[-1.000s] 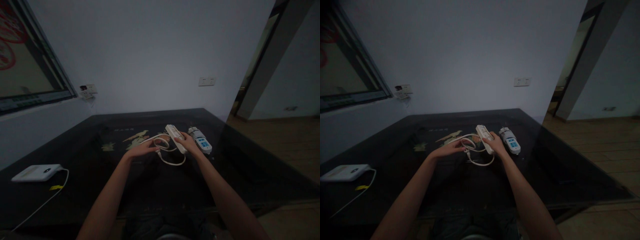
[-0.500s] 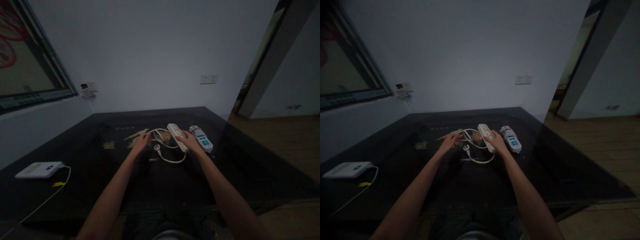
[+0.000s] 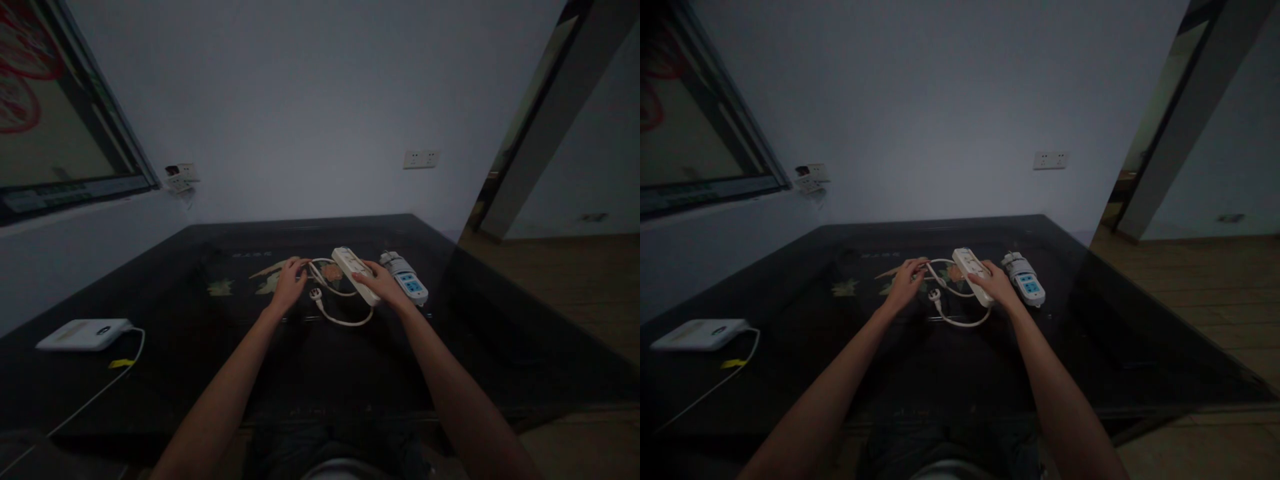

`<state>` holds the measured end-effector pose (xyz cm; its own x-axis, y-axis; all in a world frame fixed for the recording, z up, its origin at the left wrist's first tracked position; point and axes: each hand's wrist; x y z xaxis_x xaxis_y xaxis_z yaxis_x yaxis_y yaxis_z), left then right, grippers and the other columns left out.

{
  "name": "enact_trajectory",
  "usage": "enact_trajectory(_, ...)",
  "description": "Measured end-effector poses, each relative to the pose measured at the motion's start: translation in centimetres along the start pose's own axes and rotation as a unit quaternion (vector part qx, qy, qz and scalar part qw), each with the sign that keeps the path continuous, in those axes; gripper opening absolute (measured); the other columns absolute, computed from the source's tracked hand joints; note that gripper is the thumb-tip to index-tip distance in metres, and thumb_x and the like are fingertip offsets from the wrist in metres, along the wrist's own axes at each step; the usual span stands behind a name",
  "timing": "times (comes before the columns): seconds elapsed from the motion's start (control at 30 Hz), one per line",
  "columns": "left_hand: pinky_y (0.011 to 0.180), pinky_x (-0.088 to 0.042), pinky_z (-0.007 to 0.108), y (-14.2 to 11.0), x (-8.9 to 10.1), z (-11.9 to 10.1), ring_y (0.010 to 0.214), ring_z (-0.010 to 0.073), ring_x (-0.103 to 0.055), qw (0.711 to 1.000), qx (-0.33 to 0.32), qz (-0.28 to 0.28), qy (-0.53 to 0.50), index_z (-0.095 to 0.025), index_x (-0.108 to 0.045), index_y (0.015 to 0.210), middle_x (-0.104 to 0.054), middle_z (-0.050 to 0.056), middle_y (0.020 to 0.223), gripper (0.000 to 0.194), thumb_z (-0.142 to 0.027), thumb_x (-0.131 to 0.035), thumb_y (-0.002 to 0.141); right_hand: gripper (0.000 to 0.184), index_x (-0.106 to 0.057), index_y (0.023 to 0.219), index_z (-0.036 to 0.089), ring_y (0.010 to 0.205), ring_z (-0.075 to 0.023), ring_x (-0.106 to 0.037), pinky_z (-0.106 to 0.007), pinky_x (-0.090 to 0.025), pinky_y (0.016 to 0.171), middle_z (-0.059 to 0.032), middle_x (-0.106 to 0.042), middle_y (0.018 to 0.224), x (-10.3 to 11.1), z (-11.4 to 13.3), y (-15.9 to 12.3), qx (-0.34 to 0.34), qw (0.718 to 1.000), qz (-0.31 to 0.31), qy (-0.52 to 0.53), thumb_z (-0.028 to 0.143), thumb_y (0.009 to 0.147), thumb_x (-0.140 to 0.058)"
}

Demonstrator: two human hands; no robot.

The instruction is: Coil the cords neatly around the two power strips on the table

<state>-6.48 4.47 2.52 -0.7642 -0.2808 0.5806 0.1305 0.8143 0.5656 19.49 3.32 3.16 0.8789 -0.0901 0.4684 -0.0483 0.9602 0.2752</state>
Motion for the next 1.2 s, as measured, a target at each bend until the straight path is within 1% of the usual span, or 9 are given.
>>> enact_trajectory(0.13,0.085,-0.045,0.035,0.1,-0.1,0.0,0.092,0.0205,-0.059,0.998,0.043,0.013,-0.037,-0.019,-0.060,0.102,-0.064,0.007,0.098,0.026,-0.029,-0.039,0.091,0.049,-0.063,0.115,0.015,0.094,-0.0232,-0.062,-0.037,-0.048,0.084,-0.0108,-0.068,0.108,-0.4,-0.3,0.1,-0.002,0.999,-0.015,0.043,0.044,0.075,-0.063)
enact_trajectory(0.23,0.080,-0.047,0.034,0.0,-0.5,0.2,0.086,0.0201,-0.061,0.996,0.070,0.008,-0.048,-0.017,-0.058,0.101,-0.064,0.007,0.093,0.026,-0.037,-0.045,0.090,0.047,-0.064,0.112,0.013,0.085,-0.0214,-0.062,-0.035,-0.050,0.076,-0.0093,-0.070,0.097,-0.8,-0.4,0.2,-0.014,0.997,-0.028,0.070,0.043,0.075,-0.062)
enact_trajectory(0.37,0.087,-0.046,0.037,-0.2,-0.8,0.4,0.096,0.0220,-0.060,0.998,0.059,0.018,0.002,-0.019,-0.056,0.114,-0.063,0.009,0.108,0.034,-0.032,-0.058,0.082,0.046,-0.065,0.109,0.014,0.079,-0.0199,-0.062,-0.031,-0.050,0.069,-0.0075,-0.069,0.091,-1.3,-0.4,0.3,-0.030,0.992,-0.045,0.111,0.042,0.072,-0.064)
enact_trajectory(0.67,0.093,-0.042,0.037,-0.5,-0.9,1.2,0.104,0.0230,-0.058,0.995,0.070,0.062,0.041,-0.021,-0.060,0.109,-0.062,0.009,0.108,0.028,-0.038,-0.048,0.090,0.046,-0.065,0.107,0.014,0.078,-0.0196,-0.064,-0.029,-0.050,0.065,-0.0090,-0.070,0.095,-2.2,-0.3,0.2,-0.066,0.975,-0.063,0.201,0.045,0.074,-0.060)
enact_trajectory(0.83,0.100,-0.033,0.048,-0.8,0.1,-1.6,0.119,0.0308,-0.046,0.991,0.010,-0.014,0.132,-0.022,-0.065,0.106,-0.057,0.011,0.125,0.028,-0.039,-0.052,0.088,0.050,-0.061,0.112,0.014,0.093,-0.0224,-0.064,-0.032,-0.052,0.076,-0.0114,-0.067,0.110,-3.5,0.8,-0.3,-0.054,0.959,-0.116,0.254,0.047,0.074,-0.057)
enact_trajectory(0.9,0.102,-0.032,0.046,-1.0,0.2,-3.5,0.118,0.0285,-0.047,0.995,-0.032,-0.003,0.090,-0.021,-0.066,0.106,-0.058,0.011,0.123,0.028,-0.037,-0.049,0.090,0.051,-0.058,0.116,0.013,0.099,-0.0231,-0.063,-0.033,-0.052,0.081,-0.0129,-0.065,0.115,-4.2,1.8,-0.9,-0.035,0.952,-0.144,0.268,0.046,0.077,-0.055)
enact_trajectory(0.97,0.099,-0.037,0.042,-1.3,-0.2,-5.2,0.110,0.0253,-0.054,0.998,-0.045,0.051,-0.012,-0.019,-0.063,0.107,-0.063,0.010,0.114,0.030,-0.037,-0.046,0.091,0.050,-0.055,0.120,0.013,0.103,-0.0229,-0.062,-0.033,-0.051,0.086,-0.0137,-0.063,0.119,-4.8,2.8,-1.7,-0.006,0.952,-0.155,0.263,0.044,0.081,-0.051)
enact_trajectory(1.03,0.094,-0.043,0.040,-1.7,-1.0,-6.5,0.103,0.0240,-0.059,0.986,-0.003,0.092,-0.137,-0.017,-0.058,0.113,-0.065,0.010,0.112,0.033,-0.038,-0.052,0.088,0.048,-0.054,0.123,0.014,0.107,-0.0222,-0.060,-0.034,-0.049,0.091,-0.0134,-0.061,0.123,-5.3,3.7,-2.5,0.034,0.957,-0.145,0.248,0.042,0.085,-0.048)
enact_trajectory(1.2,0.089,-0.050,0.036,-2.7,-1.7,-7.2,0.102,0.0231,-0.063,0.897,0.163,0.047,-0.408,-0.017,-0.050,0.118,-0.065,0.009,0.114,0.039,-0.033,-0.058,0.083,0.049,-0.053,0.130,0.018,0.114,-0.0230,-0.057,-0.037,-0.046,0.097,-0.0110,-0.055,0.133,-5.6,5.1,-3.4,0.119,0.965,-0.062,0.225,0.039,0.086,-0.051)
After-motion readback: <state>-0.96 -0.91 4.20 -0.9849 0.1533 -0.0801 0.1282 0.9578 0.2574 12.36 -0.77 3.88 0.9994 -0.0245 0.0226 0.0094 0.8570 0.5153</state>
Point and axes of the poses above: each hand's wrist, its own y-axis towards the middle knuckle, its own x-axis out of the back of the hand, z = x × y
